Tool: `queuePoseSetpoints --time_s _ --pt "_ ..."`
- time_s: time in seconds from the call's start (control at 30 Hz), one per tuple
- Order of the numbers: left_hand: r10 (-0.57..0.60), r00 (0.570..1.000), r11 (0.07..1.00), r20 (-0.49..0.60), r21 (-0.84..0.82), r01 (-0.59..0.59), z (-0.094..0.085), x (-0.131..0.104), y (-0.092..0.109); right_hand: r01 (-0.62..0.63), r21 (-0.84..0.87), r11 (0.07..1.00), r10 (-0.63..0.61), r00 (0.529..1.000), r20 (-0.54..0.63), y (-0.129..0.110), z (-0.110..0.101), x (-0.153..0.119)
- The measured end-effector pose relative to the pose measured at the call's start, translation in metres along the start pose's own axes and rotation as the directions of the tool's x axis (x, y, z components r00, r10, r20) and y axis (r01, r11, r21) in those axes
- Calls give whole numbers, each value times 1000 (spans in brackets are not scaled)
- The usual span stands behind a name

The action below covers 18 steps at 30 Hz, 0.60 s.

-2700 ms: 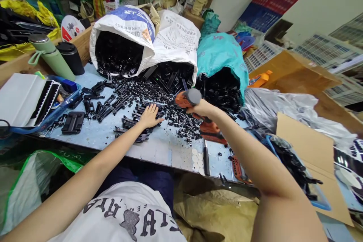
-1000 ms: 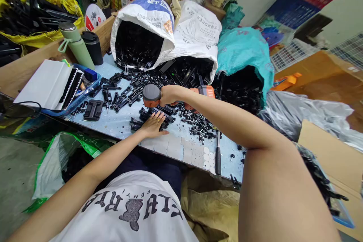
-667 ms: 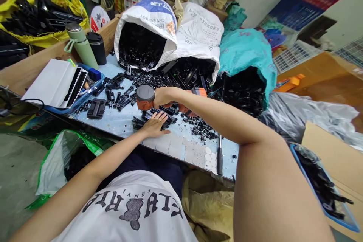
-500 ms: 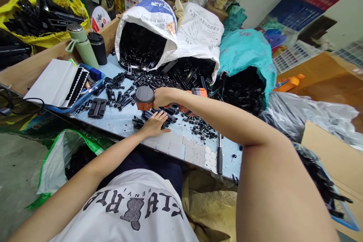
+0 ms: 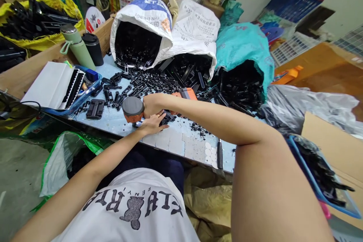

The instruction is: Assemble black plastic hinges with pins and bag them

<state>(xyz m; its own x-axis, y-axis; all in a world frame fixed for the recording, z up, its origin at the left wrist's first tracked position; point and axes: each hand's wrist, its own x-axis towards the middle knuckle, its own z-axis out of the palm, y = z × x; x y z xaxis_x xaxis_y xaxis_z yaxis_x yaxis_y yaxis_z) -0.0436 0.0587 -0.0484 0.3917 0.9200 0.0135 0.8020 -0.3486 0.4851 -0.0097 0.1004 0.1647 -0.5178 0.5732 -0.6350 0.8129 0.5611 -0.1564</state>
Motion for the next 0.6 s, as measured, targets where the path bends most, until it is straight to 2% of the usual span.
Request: queuePoseSetpoints --time_s 0.1,0.2,0.3,0.4,0.47,0.53,0.6 --pt "-106 992 993 -73 40 110 -6 -1 2 13 61 998 -12 1000 -17 32 -1 -14" --pt "-64 990 978 -125 188 87 -13 13 3 -63 272 960 81 995 -57 79 -8 -26" --pt "9 993 961 -116 276 24 -23 46 0 -187 445 876 253 963 -93 128 -19 -31" --pt "76 995 958 -67 280 -55 -28 84 -8 -376 428 822 443 894 -66 167 -27 -27" --pt "55 998 960 -12 277 -49 -28 101 -13 -472 385 793 521 853 -27 185 -28 -22" --pt "21 999 959 24 284 -27 -24 110 -19 -501 379 778 536 844 16 199 -28 -16" --pt "14 999 955 28 295 -22 -20 112 -22 -495 388 777 515 855 59 209 -27 -11"
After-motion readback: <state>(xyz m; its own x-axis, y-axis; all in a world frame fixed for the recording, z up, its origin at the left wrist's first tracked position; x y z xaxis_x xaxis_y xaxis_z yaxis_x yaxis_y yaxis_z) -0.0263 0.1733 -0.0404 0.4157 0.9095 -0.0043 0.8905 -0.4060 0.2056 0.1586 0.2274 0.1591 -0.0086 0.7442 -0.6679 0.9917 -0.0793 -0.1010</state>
